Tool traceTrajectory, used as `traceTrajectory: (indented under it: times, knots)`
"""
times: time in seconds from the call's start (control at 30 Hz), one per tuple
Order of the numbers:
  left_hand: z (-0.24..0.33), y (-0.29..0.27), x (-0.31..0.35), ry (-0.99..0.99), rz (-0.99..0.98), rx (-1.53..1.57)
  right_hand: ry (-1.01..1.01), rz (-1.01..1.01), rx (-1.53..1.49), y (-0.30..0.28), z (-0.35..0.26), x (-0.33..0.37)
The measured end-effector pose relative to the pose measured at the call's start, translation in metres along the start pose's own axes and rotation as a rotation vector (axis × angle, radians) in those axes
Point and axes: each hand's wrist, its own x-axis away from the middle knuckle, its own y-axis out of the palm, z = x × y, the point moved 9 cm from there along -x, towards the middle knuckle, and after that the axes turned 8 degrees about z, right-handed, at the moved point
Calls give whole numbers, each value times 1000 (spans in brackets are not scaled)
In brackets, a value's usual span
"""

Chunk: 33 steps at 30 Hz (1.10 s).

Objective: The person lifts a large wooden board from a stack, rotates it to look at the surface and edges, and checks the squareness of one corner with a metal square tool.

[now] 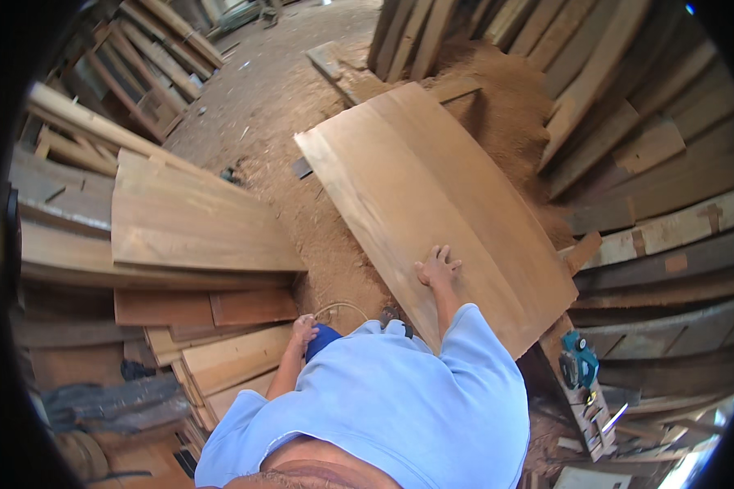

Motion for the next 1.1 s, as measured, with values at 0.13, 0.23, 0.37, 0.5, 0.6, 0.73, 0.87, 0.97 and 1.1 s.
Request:
traceTrajectory:
  times: [0.13,0.23,0.37,0.5,0.6,0.73,0.87,0.97,1.1]
  knots:
    - [69,47,-16,137,-169,-23,56,-20,-145,3,31,-2]
    - [114,76,-42,98,-274,-7,211,60,-179,6,73,17]
    - [166,105,-89,117,-385,-108,197,92,-163,12,92,34]
    - [195,135,-140,47,-375,55,278,82,-235,12,88,29]
    - [229,165,-175,-40,-380,233,380,89,-270,7,83,22]
    - [271,194,-210,-154,-389,459,520,104,-312,2,82,11]
    - [306,194,-236,-122,-381,436,655,134,-355,4,81,0]
    - [309,189,-230,-130,-409,393,740,155,-393,6,79,-1]
    - [317,185,-211,-97,-480,326,800,204,-406,3,73,0]
